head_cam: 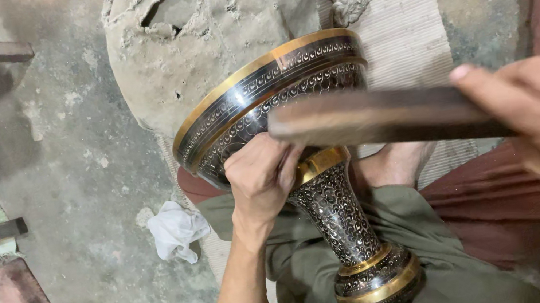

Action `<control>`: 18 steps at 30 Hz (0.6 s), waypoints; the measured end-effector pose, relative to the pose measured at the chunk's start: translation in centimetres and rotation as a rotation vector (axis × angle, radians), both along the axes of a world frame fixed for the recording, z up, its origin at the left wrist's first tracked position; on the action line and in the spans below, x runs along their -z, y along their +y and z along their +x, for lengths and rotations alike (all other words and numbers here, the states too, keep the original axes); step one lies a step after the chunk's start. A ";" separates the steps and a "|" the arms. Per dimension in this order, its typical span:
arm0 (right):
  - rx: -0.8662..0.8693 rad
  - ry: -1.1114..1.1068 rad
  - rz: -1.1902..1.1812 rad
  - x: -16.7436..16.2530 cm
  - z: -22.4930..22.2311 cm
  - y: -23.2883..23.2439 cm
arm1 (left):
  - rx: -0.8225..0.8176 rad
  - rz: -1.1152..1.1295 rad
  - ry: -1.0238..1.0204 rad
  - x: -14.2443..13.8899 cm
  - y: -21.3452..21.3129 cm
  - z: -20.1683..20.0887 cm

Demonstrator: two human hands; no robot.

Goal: The person sits on the floor holding an ornate brass vase against a sandbag, and decorates its surface by hand, positioning a punch against the metal and striking it with a wooden mallet, working around the vase's patterned body.

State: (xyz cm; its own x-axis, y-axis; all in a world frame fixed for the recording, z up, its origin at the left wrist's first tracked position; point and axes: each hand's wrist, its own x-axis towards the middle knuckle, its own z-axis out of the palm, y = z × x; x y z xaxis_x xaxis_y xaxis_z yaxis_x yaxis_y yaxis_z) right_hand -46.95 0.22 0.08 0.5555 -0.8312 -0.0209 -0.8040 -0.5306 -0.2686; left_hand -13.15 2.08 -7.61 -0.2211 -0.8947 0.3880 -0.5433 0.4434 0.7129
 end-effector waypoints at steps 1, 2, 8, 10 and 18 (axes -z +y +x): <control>0.003 0.153 -0.023 0.3 -0.1 0.2 | 0.014 -0.020 0.012 -0.1 0.0 0.0; 0.017 0.097 -0.011 0.5 -0.1 0.5 | -0.039 0.040 0.051 -0.4 0.0 0.1; 0.371 -0.148 0.187 1.7 -0.2 2.3 | -0.080 0.137 0.268 -2.6 -2.0 1.7; 0.374 -0.139 0.106 2.5 0.5 3.0 | 0.068 0.232 0.253 -3.2 -3.1 2.6; 0.385 -0.021 0.163 7.7 2.2 4.7 | 0.369 0.346 0.009 -3.9 -6.8 3.1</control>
